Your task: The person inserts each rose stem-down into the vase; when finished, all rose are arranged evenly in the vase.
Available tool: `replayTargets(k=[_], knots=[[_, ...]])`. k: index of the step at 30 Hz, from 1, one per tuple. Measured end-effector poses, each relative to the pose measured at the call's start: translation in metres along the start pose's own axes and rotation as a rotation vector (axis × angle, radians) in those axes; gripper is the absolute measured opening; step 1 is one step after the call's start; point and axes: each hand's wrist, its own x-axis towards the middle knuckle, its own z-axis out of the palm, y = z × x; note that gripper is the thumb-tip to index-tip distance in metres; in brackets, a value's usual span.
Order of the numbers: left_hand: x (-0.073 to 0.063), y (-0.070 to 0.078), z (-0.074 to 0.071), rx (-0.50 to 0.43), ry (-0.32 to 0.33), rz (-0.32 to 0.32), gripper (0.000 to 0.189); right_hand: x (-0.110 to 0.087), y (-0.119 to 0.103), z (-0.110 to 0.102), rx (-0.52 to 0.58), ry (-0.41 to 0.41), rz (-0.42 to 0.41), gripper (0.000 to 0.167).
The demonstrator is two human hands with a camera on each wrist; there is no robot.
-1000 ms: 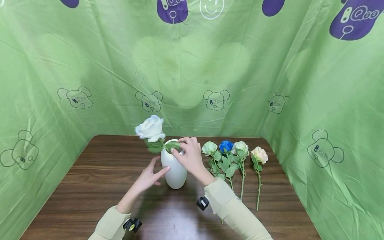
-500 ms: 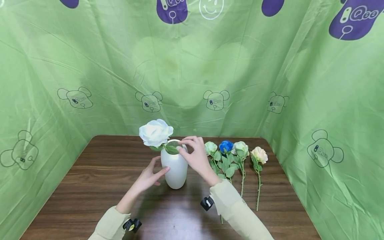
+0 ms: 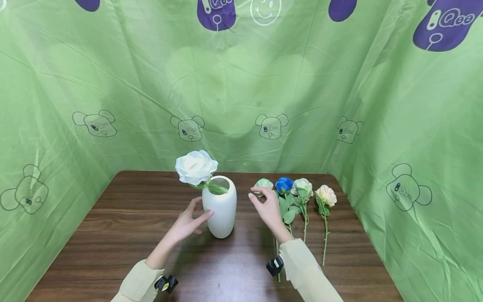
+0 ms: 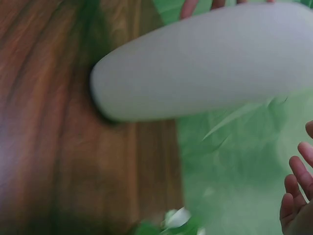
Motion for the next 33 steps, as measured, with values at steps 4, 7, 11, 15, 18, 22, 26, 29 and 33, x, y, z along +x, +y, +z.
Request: replayTargets(k=[4, 7, 11, 15, 18, 22, 26, 29, 33], knots=[[0.000, 0.000, 0.000, 0.002, -0.004, 0.002, 0.068, -0.007, 0.029, -0.003, -0.015, -0.017, 0.043, 0.019], [0.000, 0.000, 0.000, 0.001, -0.004, 0.004, 0.067, -0.012, 0.048, -0.006, -0.048, -0.047, 0.097, 0.020], [0.000, 0.000, 0.000, 0.000, -0.006, 0.005, 0.068, -0.017, 0.067, -0.010, -0.082, -0.072, 0.152, 0.021], [0.001, -0.001, -0.001, 0.003, -0.007, 0.004, 0.068, -0.022, 0.082, -0.014, -0.162, -0.062, 0.209, 0.026], [0.000, 0.000, -0.001, 0.006, -0.009, -0.001, 0.069, -0.026, 0.091, -0.017, -0.233, -0.052, 0.267, 0.029], [0.000, 0.000, -0.001, 0.001, -0.012, -0.004, 0.069, -0.030, 0.101, -0.020, -0.328, -0.070, 0.324, 0.035], [0.000, -0.001, -0.001, 0.000, -0.013, -0.008, 0.069, -0.033, 0.108, -0.021, -0.377, -0.114, 0.365, 0.043], [0.000, -0.001, -0.001, 0.002, -0.011, -0.007, 0.069, -0.034, 0.111, -0.019, -0.326, -0.138, 0.399, 0.047], [0.000, -0.001, -0.001, 0.000, -0.010, -0.005, 0.068, -0.035, 0.114, -0.016, -0.179, -0.156, 0.459, 0.052]])
